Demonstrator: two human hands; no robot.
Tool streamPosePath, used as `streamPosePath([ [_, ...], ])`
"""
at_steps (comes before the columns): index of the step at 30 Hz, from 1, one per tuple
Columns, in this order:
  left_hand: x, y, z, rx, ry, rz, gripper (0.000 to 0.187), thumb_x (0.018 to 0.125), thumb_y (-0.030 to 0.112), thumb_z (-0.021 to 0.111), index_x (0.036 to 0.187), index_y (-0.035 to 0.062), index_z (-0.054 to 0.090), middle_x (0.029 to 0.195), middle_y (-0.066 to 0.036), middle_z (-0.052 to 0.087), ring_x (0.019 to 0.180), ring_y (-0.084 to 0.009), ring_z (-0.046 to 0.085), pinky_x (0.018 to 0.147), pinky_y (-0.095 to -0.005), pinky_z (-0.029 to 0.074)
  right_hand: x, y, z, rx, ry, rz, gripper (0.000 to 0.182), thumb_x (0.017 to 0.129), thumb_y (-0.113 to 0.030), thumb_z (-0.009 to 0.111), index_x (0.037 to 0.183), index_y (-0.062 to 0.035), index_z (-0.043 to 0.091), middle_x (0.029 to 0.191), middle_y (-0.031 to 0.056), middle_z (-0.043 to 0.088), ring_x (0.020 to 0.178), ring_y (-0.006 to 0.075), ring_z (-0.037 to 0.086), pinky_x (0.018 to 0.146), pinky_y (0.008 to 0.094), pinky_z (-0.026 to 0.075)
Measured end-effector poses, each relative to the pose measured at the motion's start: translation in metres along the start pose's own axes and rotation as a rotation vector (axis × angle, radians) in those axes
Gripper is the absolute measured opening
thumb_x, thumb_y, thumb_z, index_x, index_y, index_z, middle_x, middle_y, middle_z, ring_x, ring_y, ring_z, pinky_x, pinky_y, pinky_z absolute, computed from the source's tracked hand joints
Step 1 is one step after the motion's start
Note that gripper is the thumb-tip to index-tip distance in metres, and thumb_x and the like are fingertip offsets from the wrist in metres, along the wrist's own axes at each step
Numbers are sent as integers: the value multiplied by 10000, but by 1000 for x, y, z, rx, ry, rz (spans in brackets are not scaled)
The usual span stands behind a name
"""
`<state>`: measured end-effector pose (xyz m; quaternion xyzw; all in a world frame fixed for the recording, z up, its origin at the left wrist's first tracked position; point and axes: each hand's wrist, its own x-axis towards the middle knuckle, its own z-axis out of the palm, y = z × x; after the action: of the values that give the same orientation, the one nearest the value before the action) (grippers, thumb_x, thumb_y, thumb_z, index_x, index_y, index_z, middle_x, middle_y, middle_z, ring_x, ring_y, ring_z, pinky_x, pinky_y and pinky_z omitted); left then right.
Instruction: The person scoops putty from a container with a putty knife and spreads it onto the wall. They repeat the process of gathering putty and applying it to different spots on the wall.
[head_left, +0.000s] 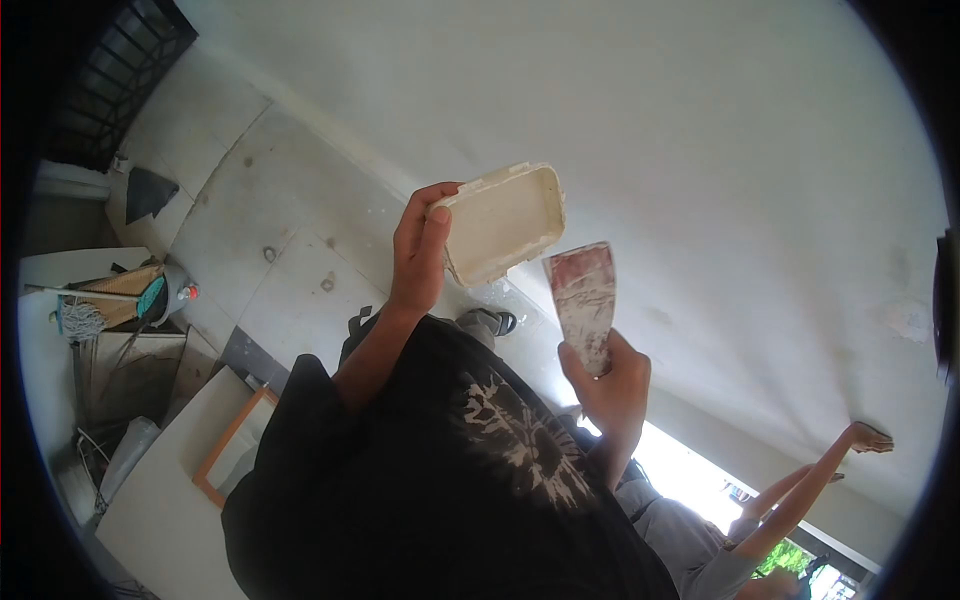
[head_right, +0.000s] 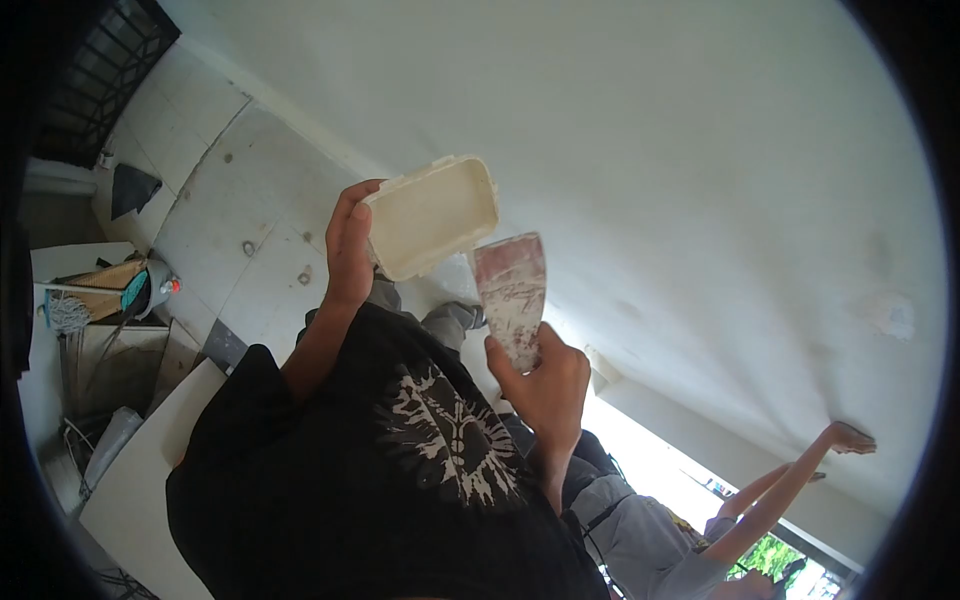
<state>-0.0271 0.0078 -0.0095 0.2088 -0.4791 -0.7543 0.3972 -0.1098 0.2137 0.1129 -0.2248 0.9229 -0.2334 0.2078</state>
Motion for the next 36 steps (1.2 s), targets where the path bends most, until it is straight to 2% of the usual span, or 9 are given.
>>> streamPosePath([
  [2, -1, 0, 1, 12, -31, -36, 323, 1024, 240, 441, 1219, -8, 509, 1103, -76, 596, 990, -96, 546, 885, -257, 447, 2, 0, 0, 59, 127, -20, 351, 772, -250, 772, 757, 36, 570, 607, 171, 637, 511, 257, 637, 522, 342, 479],
  [3, -1, 1, 1, 11, -29, -37, 323, 1024, 240, 441, 1219, -8, 509, 1103, -76, 596, 990, -96, 546, 885, -257, 447, 4, -1, 0, 56, 125, -20, 351, 772, -250, 772, 757, 36, 570, 607, 171, 637, 511, 257, 637, 522, 342, 479],
  [5, -2, 5, -2, 3, -58, -38, 300, 1018, 216, 457, 1222, 1, 510, 1115, -75, 589, 996, -97, 545, 883, -256, 450, 4, -7, 0, 78, 299, -41, 326, 800, -206, 766, 767, 44, 558, 649, 188, 653, 549, 243, 656, 531, 345, 481],
  [10, -2, 12, 0, -8, -94, -45, 279, 1012, 185, 475, 1226, 8, 508, 1138, -74, 576, 1001, -98, 543, 886, -258, 455, 10, -13, 0, 122, 420, 12, 212, 855, -128, 711, 876, 48, 595, 691, 188, 672, 617, 242, 688, 581, 314, 510],
  [14, -5, 15, -2, -36, -151, -66, 283, 1011, 182, 480, 1229, 3, 503, 1150, -76, 570, 990, -102, 552, 860, -256, 474, 11, -21, 0, 44, 353, -25, 166, 872, -96, 683, 906, 45, 603, 703, 180, 670, 615, 252, 685, 568, 330, 505],
  [16, -5, 13, -3, -26, -155, -65, 283, 1010, 185, 484, 1226, 2, 505, 1153, -79, 570, 986, -103, 556, 852, -256, 480, 14, -14, 4, -107, 290, -145, 138, 877, -73, 666, 949, 35, 619, 723, 172, 665, 607, 263, 678, 552, 346, 495],
  [19, -7, 8, -6, -17, -156, -68, 283, 1008, 191, 493, 1218, 2, 511, 1157, -84, 572, 985, -106, 560, 844, -258, 486, 15, -13, 12, -124, 285, -214, 142, 876, -69, 660, 982, 22, 633, 747, 175, 662, 597, 286, 666, 541, 364, 480],
  [29, -6, 11, -5, 27, -120, -77, 280, 1001, 200, 511, 1198, 2, 533, 1117, -73, 593, 926, -88, 567, 796, -234, 488, 21, -15, 17, -186, 301, -183, 125, 861, -75, 647, 965, -6, 643, 681, 174, 651, 594, 340, 654, 548, 390, 482],
  [36, -10, -6, 5, 34, -82, -44, 276, 992, 199, 530, 1183, 2, 557, 1040, -49, 603, 851, -54, 541, 719, -215, 473, 21, -27, 13, -50, 85, -90, 129, 840, -105, 652, 909, 2, 629, 688, 191, 660, 607, 349, 667, 575, 390, 510],
])
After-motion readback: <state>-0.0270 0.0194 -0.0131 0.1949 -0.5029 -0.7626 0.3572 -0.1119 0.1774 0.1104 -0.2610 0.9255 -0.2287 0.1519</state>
